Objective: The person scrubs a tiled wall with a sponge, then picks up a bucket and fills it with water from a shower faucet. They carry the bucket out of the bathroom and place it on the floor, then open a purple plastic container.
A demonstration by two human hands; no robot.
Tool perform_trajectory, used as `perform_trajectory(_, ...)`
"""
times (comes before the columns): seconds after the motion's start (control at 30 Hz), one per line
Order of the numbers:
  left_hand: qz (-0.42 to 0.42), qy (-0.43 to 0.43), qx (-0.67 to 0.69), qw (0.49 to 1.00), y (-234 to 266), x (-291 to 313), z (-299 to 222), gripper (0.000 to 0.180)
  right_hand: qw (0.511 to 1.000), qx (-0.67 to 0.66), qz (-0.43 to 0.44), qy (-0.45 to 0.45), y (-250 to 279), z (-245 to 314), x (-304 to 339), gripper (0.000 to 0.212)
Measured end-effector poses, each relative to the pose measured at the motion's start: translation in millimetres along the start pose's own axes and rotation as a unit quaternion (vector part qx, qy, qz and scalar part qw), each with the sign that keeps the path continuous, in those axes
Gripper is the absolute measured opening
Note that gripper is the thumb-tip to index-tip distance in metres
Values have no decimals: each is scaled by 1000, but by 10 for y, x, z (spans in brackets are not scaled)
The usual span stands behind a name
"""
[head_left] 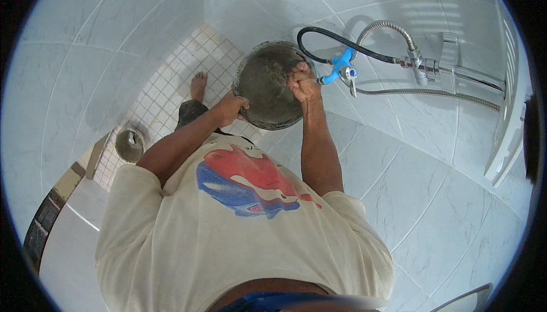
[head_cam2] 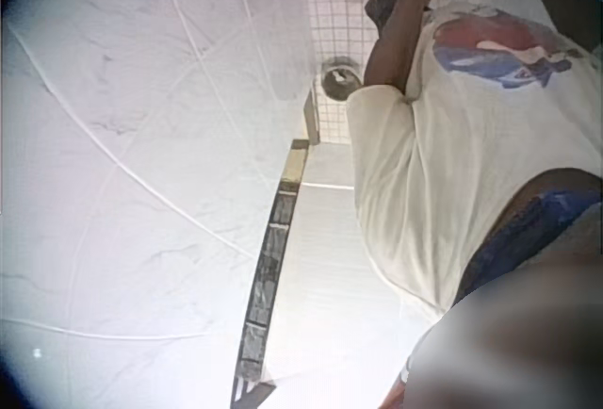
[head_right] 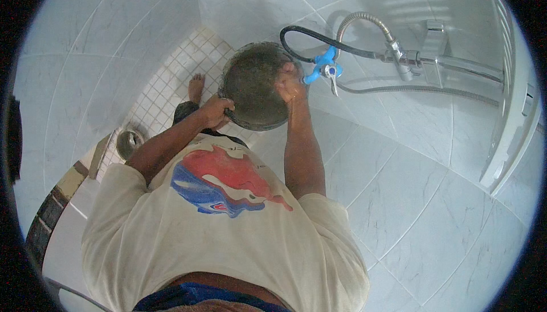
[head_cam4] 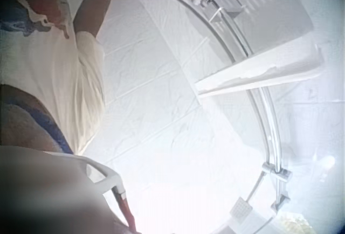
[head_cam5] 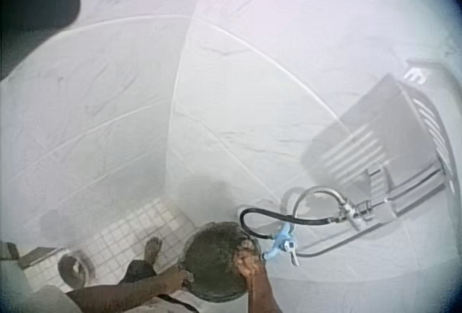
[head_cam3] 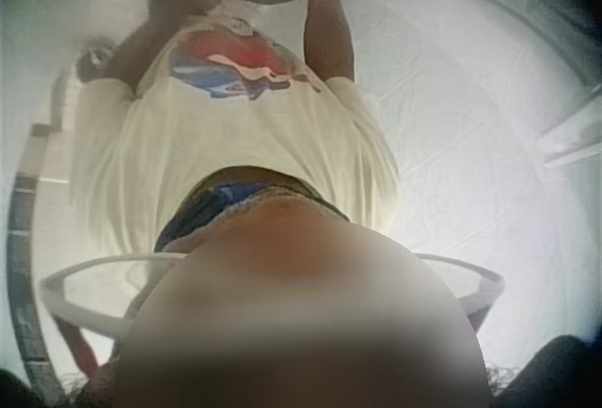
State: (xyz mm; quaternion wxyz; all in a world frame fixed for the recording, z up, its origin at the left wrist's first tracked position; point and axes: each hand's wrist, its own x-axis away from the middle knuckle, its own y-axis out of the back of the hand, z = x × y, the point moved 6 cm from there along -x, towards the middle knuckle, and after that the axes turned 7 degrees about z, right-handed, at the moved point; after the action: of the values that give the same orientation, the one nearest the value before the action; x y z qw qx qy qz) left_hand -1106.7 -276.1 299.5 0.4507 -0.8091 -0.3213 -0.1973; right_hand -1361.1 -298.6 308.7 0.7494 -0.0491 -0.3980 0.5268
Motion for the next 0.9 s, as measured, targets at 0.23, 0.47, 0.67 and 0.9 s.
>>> perform_trajectory(0.23,4,28,-29,999,-70,55,-12,25,994,59,-78,-39,36,-80,42,26)
perform_trajectory(0.47,8,-16,-145,989,-2,-8,51,33,990,41,-136,-20,201,-102,31,23)
perform_trajectory(0.67,30,-12,-133,991,13,-35,112,38,981,144,-131,-16,184,-121,-2,31)
perform_trajectory(0.9,42,-33,-143,988,78,-102,231,41,970,226,-88,20,178,-103,1,28)
